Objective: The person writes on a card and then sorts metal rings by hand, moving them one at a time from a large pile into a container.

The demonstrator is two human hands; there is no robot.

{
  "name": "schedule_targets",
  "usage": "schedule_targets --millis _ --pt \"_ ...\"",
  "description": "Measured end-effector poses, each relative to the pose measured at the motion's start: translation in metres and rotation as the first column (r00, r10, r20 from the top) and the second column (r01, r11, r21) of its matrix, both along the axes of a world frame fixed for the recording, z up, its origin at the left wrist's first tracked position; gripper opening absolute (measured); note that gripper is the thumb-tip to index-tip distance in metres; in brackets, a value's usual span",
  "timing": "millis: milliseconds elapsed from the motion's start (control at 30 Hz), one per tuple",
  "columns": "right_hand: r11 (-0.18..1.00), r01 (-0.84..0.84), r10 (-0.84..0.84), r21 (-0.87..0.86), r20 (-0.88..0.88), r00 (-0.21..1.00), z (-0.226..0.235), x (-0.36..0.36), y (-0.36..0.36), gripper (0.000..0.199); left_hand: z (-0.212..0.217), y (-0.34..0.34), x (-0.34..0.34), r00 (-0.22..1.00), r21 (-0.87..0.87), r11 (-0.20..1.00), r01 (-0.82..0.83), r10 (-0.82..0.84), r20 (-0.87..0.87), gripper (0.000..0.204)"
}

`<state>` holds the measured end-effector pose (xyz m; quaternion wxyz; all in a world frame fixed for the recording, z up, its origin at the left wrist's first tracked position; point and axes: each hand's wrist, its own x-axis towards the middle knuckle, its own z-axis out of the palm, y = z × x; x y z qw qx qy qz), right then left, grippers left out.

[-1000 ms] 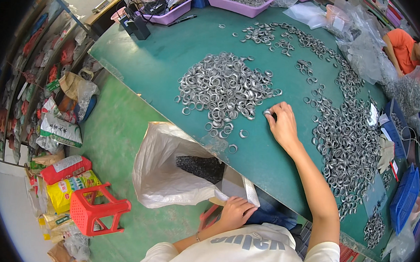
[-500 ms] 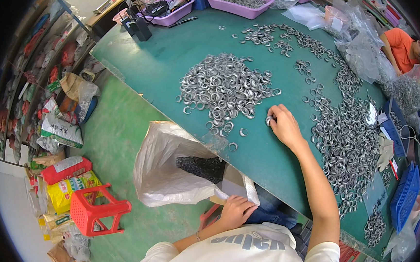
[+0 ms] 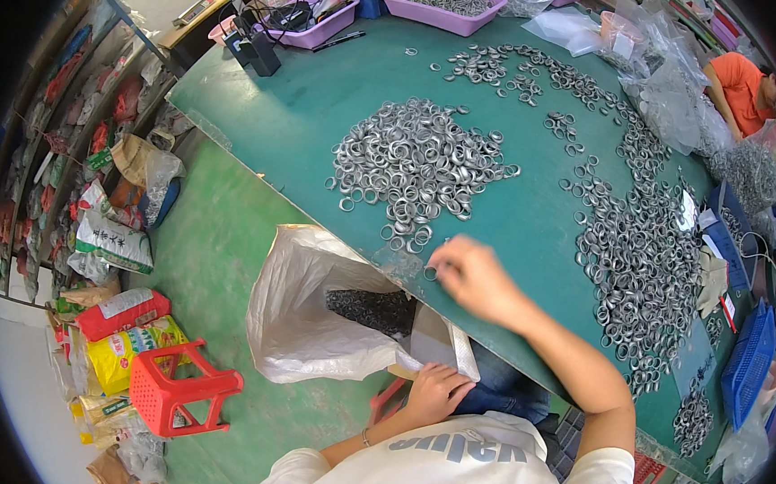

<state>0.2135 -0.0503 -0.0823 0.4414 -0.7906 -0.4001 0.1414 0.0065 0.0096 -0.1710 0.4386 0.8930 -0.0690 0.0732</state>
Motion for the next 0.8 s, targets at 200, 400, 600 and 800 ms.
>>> schedule_targets --millis 200,400,600,800 --pt "0.885 0.463 -0.431 0.042 0.446 0.784 -0.026 0.117 -0.022 0.039 0.005 -0.003 0.005 1.0 -0.008 1.0 0.003 -0.003 0.016 0.009" --pt "0.944 0.327 -0.318 0.04 0.376 0.87 -0.051 0.093 -0.037 0.025 0.003 -0.001 0.002 1.0 -0.019 1.0 -0.018 0.018 -0.003 0.008" --pt "0.961 0.268 -0.276 0.074 0.157 0.948 -0.024 0.038 -0.066 0.021 0.002 -0.003 0.004 1.0 -0.016 1.0 -0.003 0.003 0.007 0.008" --pt "0.882 0.457 -0.472 0.118 0.18 0.863 -0.01 0.034 -0.096 0.019 0.001 -0.004 0.003 1.0 -0.015 1.0 -0.006 0.007 0.022 0.007"
